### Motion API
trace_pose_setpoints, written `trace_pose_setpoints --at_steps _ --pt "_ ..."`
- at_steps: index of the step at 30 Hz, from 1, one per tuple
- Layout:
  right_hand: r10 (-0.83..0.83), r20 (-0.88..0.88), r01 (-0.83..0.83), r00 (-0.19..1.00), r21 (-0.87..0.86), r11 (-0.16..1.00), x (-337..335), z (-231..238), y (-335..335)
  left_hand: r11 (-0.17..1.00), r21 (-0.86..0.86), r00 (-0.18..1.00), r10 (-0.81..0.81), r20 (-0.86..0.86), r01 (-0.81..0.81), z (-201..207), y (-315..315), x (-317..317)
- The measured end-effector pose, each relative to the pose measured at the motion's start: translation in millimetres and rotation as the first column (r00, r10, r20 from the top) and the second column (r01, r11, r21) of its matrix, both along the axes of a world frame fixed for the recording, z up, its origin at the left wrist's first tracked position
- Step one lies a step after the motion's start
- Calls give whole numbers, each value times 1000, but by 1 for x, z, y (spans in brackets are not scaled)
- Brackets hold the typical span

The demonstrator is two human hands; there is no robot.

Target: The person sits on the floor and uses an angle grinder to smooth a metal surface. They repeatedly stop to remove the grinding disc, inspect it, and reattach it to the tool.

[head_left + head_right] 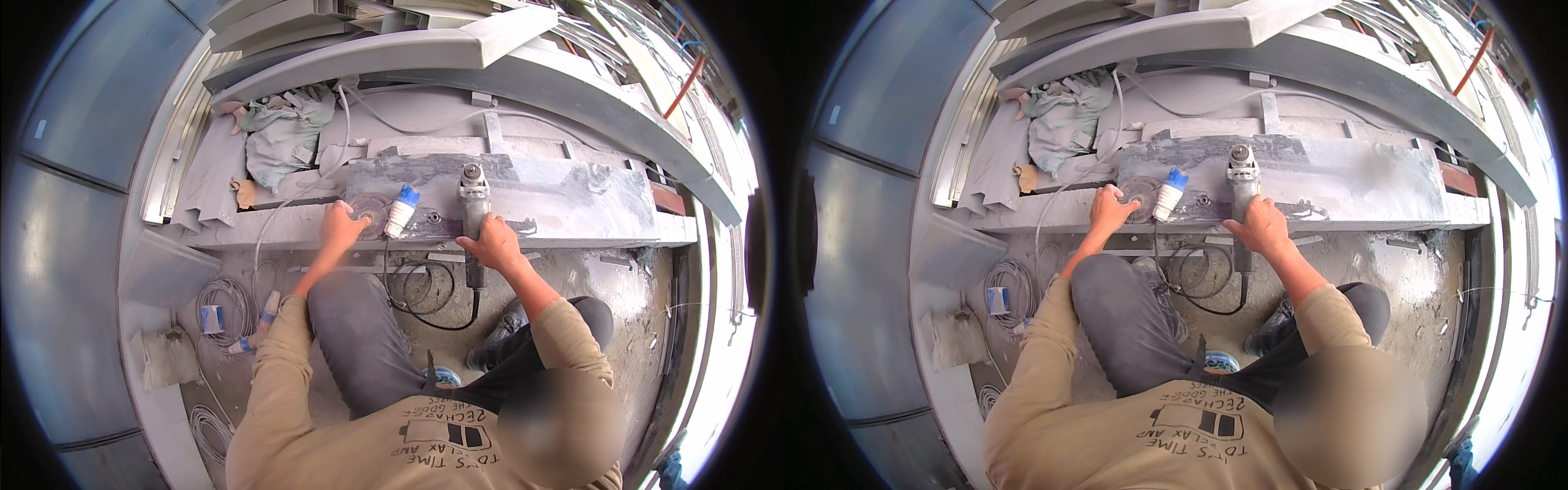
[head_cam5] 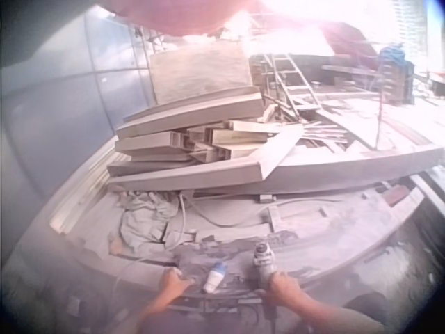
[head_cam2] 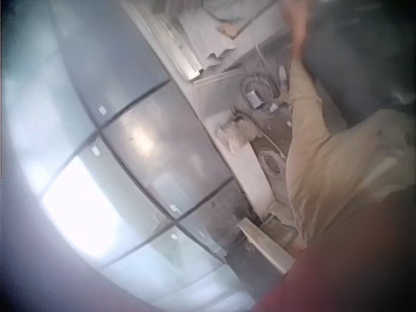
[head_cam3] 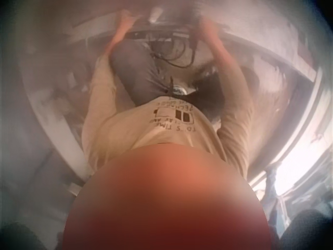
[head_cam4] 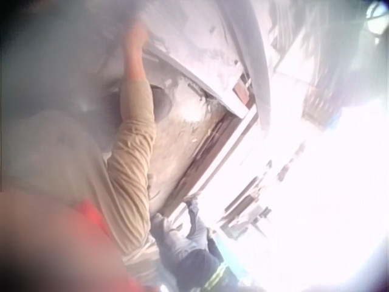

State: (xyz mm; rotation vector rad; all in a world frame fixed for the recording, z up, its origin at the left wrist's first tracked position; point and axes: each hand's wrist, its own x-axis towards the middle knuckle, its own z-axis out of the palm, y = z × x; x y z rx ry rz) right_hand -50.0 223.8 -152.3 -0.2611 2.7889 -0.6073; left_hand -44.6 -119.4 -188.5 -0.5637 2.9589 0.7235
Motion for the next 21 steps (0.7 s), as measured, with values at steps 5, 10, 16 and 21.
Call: trace_pose_setpoints --at_steps 5,10,16,21 --pt "-1 -18 1 1000 1 1000 1 2 -1 996 -81 999 50 12 -48 -3 1 -8" --pt "10 -7 -10 1000 2 1000 0 4 -2 998 -47 998 -36 53 39 -3 -3 -11" --pt "0 11 0 1000 12 1000 0 7 -3 987 -143 997 -75 4 75 -2 8 -8" --pt "13 -19 -13 1000 7 1000 0 4 -3 998 22 980 -64 189 61 -1 -3 -27"
